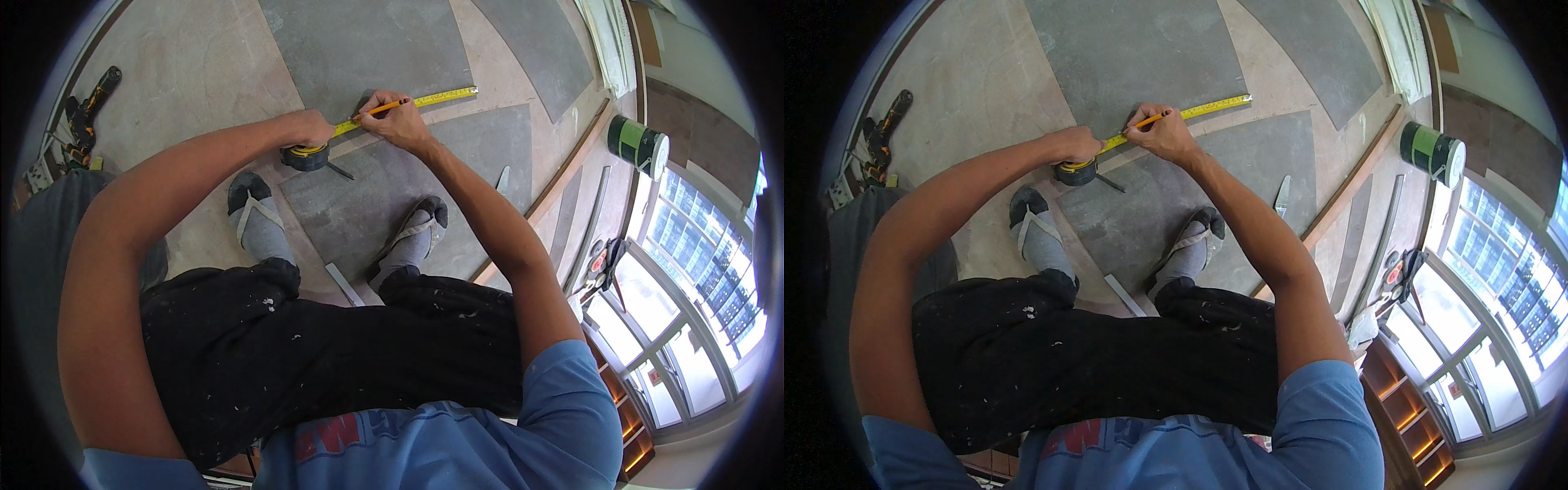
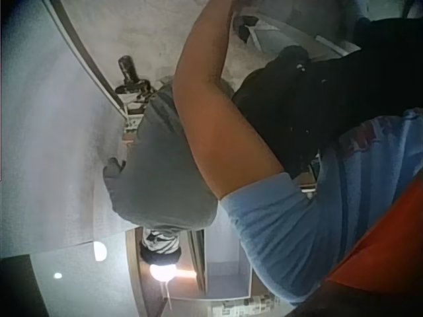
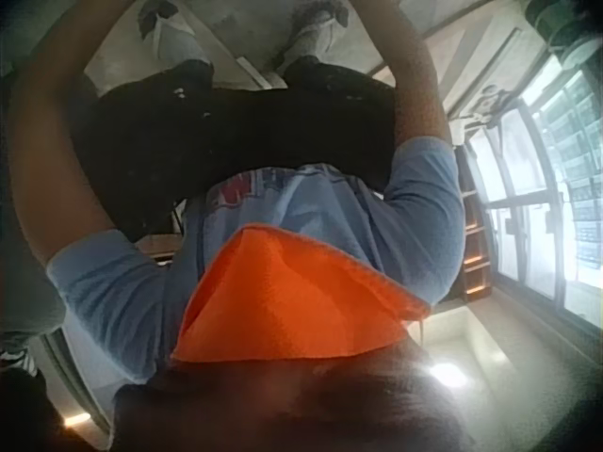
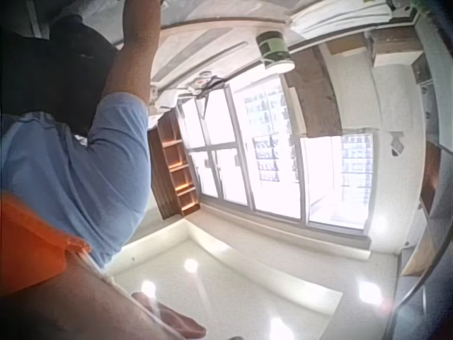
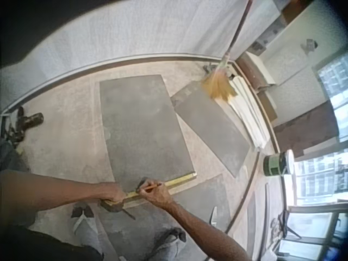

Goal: The person applies adhesive to the interior of a curved wooden cabinet using a brush, then inserts a white panel into the cabinet. The person then measures and marks a wooden strip on the floor using a tape measure and pencil.

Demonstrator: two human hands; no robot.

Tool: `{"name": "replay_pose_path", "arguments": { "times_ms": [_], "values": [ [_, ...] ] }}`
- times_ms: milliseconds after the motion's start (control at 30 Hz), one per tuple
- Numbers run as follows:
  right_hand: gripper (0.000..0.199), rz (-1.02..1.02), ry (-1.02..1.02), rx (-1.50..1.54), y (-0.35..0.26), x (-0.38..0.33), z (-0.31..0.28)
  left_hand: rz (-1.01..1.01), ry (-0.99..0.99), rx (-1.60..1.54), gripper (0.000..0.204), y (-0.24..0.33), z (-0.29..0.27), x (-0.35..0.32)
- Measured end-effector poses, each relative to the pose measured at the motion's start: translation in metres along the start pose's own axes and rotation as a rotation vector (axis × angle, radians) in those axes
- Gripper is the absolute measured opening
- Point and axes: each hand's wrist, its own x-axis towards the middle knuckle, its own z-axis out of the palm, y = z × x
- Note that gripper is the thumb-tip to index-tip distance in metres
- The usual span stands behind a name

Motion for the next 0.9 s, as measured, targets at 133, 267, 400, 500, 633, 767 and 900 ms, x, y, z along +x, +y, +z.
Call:
{"name": "replay_pose_path", "arguments": {
  "times_ms": [133, 267, 400, 500, 633, 767, 900],
  "values": [
    [0.021, 0.009, -0.009, 0.016, -0.0012, -0.0010, 0.0006, -0.016, 0.029, -0.013, 0.067, -0.0013, 0.0018, 0.0014],
    [0.020, 0.018, -0.014, 0.026, 0.0021, -0.0010, 0.0021, 0.003, 0.005, 0.023, 0.067, 0.0009, 0.0001, 0.0015],
    [0.019, -0.019, -0.007, 0.027, 0.0039, 0.0002, 0.0031, -0.023, 0.016, 0.011, 0.067, -0.0010, 0.0026, 0.0050],
    [0.019, -0.010, -0.005, 0.025, 0.0021, 0.0001, 0.0031, -0.028, 0.016, -0.019, 0.068, -0.0013, 0.0025, 0.0037],
    [0.019, -0.038, -0.012, 0.015, 0.0045, 0.0005, 0.0016, -0.040, 0.007, -0.055, 0.069, 0.0024, -0.0001, -0.0023],
    [0.020, -0.031, 0.014, 0.012, 0.0036, 0.0034, 0.0061, -0.022, 0.004, -0.021, 0.069, -0.0041, 0.0029, 0.0047],
    [0.020, -0.058, 0.027, 0.007, 0.0077, 0.0014, 0.0049, -0.017, -0.013, -0.025, 0.069, 0.0028, -0.0013, -0.0015]
  ]
}}
